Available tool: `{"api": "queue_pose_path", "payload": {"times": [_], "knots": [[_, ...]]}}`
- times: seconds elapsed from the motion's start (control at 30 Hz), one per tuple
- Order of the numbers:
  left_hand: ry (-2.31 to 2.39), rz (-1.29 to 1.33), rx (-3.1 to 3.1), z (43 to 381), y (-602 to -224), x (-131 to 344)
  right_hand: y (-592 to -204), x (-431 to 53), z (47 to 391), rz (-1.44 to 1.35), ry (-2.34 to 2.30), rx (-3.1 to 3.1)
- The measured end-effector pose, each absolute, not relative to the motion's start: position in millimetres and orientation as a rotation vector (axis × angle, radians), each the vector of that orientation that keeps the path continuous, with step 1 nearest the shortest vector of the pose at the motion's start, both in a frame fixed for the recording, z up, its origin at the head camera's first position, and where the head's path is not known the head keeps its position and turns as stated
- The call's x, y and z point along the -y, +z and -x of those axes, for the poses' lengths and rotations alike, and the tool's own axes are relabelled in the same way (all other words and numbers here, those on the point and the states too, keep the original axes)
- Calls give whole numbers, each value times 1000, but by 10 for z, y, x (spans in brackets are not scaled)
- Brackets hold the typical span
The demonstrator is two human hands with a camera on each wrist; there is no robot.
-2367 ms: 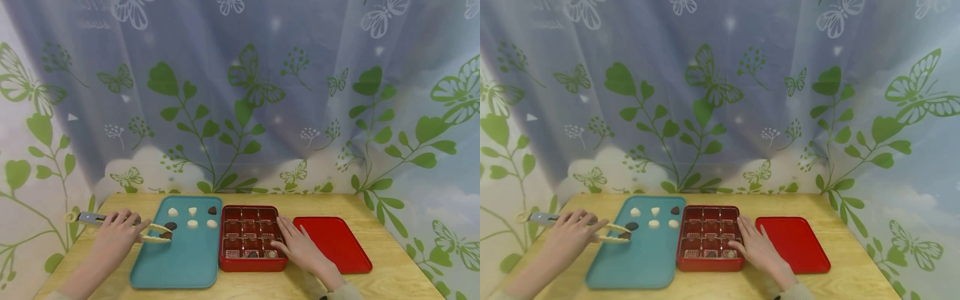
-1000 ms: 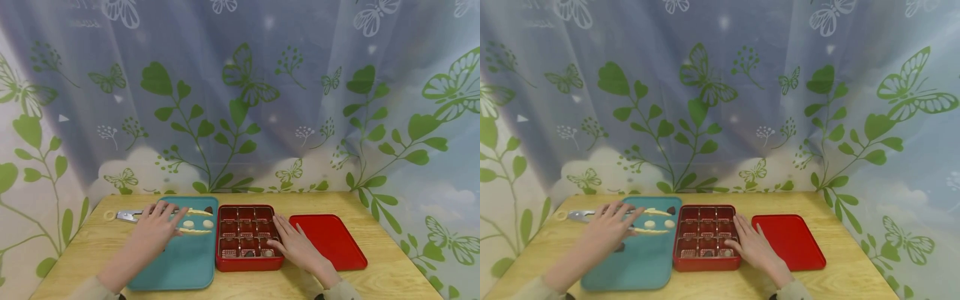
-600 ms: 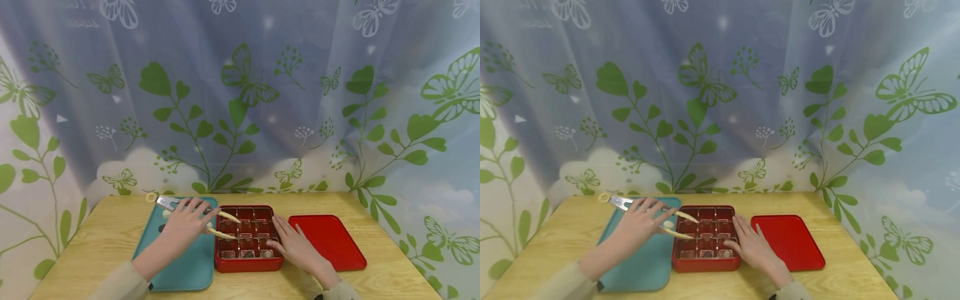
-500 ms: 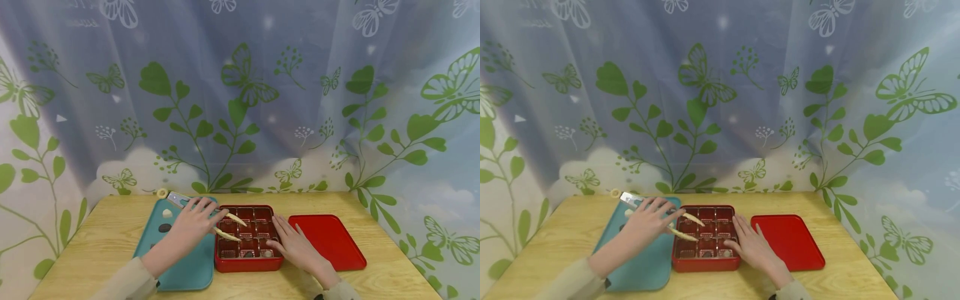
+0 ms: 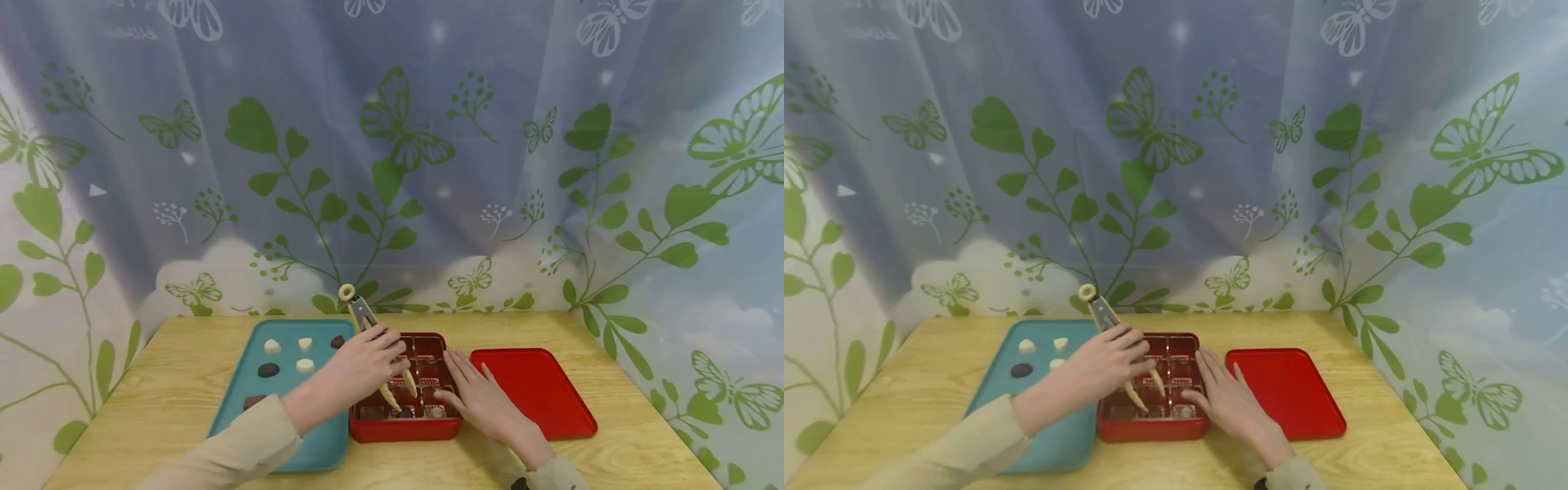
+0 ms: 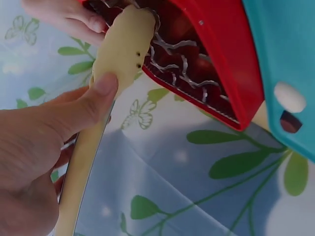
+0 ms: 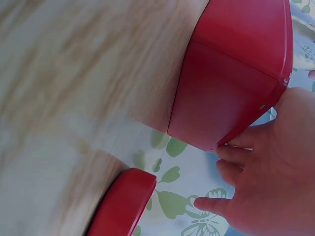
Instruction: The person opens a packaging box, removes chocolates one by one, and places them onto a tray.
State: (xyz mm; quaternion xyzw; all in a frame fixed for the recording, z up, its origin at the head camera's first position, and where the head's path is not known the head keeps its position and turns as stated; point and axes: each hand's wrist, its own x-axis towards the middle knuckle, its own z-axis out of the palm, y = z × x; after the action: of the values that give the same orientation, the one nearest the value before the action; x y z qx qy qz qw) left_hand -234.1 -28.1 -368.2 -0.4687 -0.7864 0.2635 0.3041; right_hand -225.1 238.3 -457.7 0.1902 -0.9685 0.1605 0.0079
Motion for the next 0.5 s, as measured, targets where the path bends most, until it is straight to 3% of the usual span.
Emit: {"api": "queue_pose_path", "payload": {"times": [0.5], "knots": [[915, 1383, 2077, 2412, -3748, -15, -4595, -2395, 2267, -601, 486, 3024]]}}
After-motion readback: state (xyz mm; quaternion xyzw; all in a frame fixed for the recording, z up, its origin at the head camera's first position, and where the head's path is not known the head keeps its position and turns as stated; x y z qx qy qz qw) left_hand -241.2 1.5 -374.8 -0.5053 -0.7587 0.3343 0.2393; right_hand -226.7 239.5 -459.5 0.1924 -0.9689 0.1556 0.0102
